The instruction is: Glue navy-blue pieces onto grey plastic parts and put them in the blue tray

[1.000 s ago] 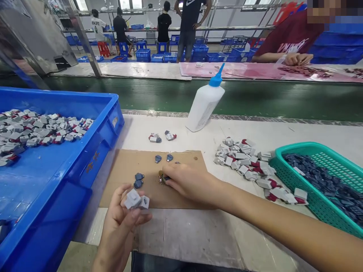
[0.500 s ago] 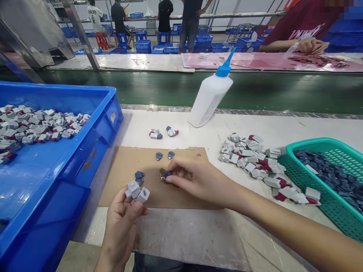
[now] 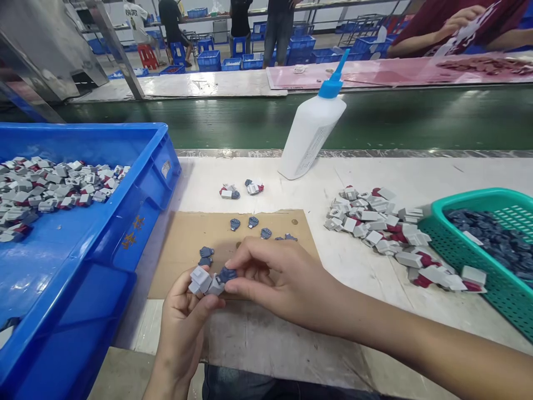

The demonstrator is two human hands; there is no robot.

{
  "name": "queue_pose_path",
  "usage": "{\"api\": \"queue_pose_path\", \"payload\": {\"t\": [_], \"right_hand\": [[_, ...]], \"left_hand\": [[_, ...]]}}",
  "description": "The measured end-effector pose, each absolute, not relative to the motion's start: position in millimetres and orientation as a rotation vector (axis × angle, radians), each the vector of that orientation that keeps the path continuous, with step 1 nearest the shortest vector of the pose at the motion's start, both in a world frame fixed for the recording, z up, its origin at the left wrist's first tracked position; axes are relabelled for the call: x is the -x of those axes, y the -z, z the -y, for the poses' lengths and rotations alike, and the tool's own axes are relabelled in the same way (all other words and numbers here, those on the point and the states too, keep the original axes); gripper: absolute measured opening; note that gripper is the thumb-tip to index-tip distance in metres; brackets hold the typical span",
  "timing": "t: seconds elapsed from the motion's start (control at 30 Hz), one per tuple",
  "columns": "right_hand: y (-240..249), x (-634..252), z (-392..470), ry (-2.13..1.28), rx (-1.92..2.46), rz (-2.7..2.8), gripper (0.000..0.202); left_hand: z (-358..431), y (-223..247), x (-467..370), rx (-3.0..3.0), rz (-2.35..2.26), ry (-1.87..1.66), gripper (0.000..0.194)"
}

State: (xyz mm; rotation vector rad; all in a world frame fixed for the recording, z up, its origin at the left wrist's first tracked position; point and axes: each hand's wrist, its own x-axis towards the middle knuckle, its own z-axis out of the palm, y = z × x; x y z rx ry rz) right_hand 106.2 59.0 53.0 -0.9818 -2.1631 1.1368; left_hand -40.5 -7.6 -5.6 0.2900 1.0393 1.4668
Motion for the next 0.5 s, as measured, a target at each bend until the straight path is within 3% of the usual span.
{"api": "queue_pose_path", "payload": {"t": [0.5], "right_hand": [[-76,-105,-73,-1.178,0.880,2.539,0.007]], "left_hand": [[9,3,40,-0.373,-1.071,-1.463,0.031]]}}
